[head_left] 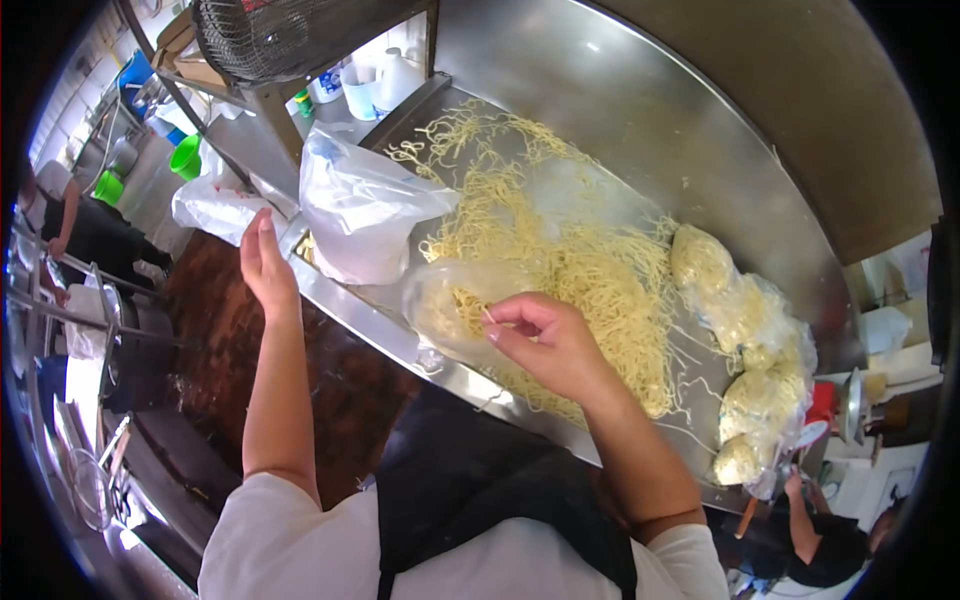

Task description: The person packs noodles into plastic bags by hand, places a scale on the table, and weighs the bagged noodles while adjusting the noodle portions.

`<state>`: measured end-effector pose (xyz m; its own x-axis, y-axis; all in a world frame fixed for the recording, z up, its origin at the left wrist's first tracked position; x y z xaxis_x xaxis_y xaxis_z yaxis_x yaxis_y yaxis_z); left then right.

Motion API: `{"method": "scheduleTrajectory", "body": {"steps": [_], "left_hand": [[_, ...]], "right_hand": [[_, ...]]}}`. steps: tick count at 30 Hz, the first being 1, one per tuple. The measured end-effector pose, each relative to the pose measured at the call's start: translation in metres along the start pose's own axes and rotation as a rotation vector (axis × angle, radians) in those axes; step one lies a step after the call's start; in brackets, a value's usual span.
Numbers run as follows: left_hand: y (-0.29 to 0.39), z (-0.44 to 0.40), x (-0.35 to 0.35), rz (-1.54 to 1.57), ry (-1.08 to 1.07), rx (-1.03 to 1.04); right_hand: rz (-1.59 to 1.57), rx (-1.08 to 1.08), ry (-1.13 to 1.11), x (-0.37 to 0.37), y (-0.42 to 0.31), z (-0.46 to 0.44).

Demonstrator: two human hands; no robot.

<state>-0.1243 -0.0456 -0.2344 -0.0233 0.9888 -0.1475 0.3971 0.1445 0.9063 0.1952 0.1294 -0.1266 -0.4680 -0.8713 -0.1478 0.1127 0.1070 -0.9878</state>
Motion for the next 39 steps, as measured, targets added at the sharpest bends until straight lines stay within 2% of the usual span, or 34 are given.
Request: {"method": "scheduleTrajectory", "body": {"steps": [1, 5, 7, 9, 11, 14, 17, 18, 21, 23, 26, 27, 29, 31, 35, 38, 39], "left_hand": [[0.016, 0.009, -0.005, 0.008, 0.009, 0.055], [0.073, 0.048, -0.032, 0.063, -0.085, 0.2], [0.114, 0.079, -0.029, 0.298, -0.418, 0.027], [0.153, 0.105, -0.007, 0.413, -0.855, -0.163], [0.18, 0.13, 0.026, 0.485, -1.012, -0.175], [0.161, 0.141, 0.06, 0.448, -1.209, -0.114], [0.172, 0.125, 0.047, 0.08, -1.232, 0.086], [0.17, 0.123, 0.042, 0.092, -1.165, 0.069], [0.168, 0.109, 0.03, 0.175, -0.903, 0.276], [0.175, 0.097, 0.02, 0.161, -0.771, 0.218], [0.168, 0.088, 0.012, 0.145, -0.654, 0.205], [0.165, 0.091, 0.01, 0.143, -0.616, 0.174], [0.149, 0.096, 0.005, 0.156, -0.635, 0.072], [0.139, 0.103, 0.0, 0.293, -0.707, -0.197], [0.105, 0.122, -0.006, 0.336, -0.714, -0.284], [0.087, 0.127, -0.014, 0.059, -1.152, -0.38], [0.08, 0.131, -0.014, -0.04, -1.247, -0.345]], "right_hand": [[0.013, 0.065, -0.007, 0.002, -0.006, 0.0], [-0.071, 0.02, 0.036, -0.002, -0.025, -0.013], [-0.053, 0.035, 0.027, -0.009, -0.035, -0.016], [0.051, 0.046, 0.017, -0.011, -0.049, -0.016], [0.069, 0.049, 0.003, -0.012, -0.055, -0.016], [0.074, -0.051, 0.05, -0.017, -0.055, -0.012], [0.082, -0.099, 0.145, -0.037, -0.055, 0.004], [0.037, -0.115, 0.221, -0.048, -0.053, 0.01], [-0.035, -0.112, 0.431, -0.093, -0.045, 0.027], [0.005, -0.034, 0.549, -0.121, -0.033, 0.033], [0.384, -0.014, 0.701, -0.129, -0.013, 0.044], [0.361, 0.029, 0.632, -0.128, -0.005, 0.045], [0.322, 0.116, 0.512, -0.119, 0.008, 0.045], [0.397, 0.179, 0.322, -0.094, 0.015, 0.041], [0.476, 0.019, 0.096, -0.047, 0.044, 0.028], [0.533, 0.11, 0.122, -0.028, 0.054, 0.019], [0.502, 0.167, 0.11, -0.028, 0.052, 0.014]]}}
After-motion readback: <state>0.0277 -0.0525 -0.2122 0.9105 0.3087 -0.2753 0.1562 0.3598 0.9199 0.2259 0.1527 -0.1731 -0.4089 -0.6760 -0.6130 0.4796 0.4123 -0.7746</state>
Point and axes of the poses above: each hand's wrist, its own z-axis away from the middle knuckle, its own x-axis out of the palm, y = z × x, the point moved 2 cm from there along -z, towards the middle knuckle, and after that the axes turned 12 degrees about -z, right-handed, at the moved point
